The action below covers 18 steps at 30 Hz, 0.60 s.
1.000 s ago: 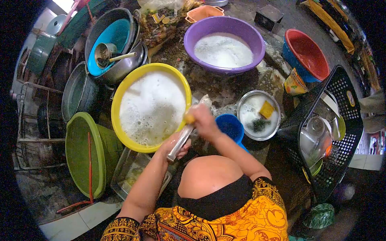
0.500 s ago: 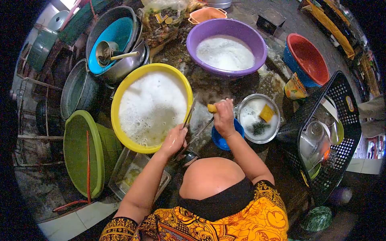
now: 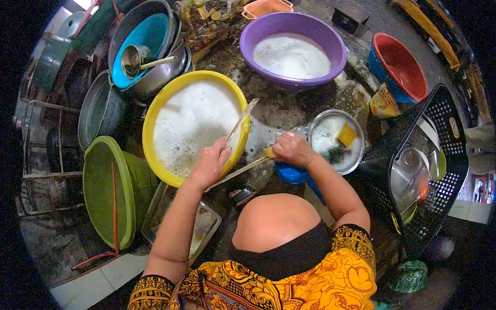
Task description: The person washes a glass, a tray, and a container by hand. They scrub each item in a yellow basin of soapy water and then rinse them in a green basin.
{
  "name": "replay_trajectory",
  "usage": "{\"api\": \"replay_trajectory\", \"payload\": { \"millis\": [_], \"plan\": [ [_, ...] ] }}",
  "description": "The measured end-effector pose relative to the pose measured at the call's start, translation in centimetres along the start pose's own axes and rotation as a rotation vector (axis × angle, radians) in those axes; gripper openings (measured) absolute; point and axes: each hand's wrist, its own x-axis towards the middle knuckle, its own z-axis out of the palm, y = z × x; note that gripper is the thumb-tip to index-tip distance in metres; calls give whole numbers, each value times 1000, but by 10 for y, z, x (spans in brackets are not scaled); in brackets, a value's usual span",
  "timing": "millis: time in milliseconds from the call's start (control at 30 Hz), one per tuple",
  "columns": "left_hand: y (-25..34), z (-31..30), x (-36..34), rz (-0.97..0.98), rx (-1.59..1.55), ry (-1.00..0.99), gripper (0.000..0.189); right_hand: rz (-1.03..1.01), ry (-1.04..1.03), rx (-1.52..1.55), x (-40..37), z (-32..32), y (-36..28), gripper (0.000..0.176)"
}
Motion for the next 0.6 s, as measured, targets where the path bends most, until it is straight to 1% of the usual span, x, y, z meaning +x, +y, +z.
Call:
{"api": "replay_trajectory", "payload": {
  "millis": [67,167,200,233,300,333,400,467,500,533,567,600],
  "plan": [
    [4,2,-3,6,46,-2,33,-43,20,-95,-1,-1,9,20],
    [9,13,-11,52,91,47,35,-36,32,-142,-1,0,24,16],
    [9,16,-15,71,136,51,35,20,2,-165,-8,6,32,14],
    [8,17,-19,88,182,54,36,19,3,-158,-18,8,44,14],
    [2,16,-25,73,208,54,35,285,-1,-208,-26,2,58,15],
    [-1,15,-26,64,230,60,35,282,4,-205,-21,1,55,15],
    [-5,18,-26,75,229,70,34,714,360,-27,-12,-11,41,14],
    [-2,22,-24,93,220,66,33,552,506,138,13,-17,14,16],
    [3,22,-22,70,220,28,31,392,498,130,19,-10,3,22],
    [7,23,-20,47,222,-9,28,300,460,179,35,-15,-20,27],
    [7,26,-19,52,223,-9,28,184,409,352,47,-11,-35,28],
    [6,28,-18,94,239,-9,26,135,373,373,62,-15,-52,25]
  ]
}}
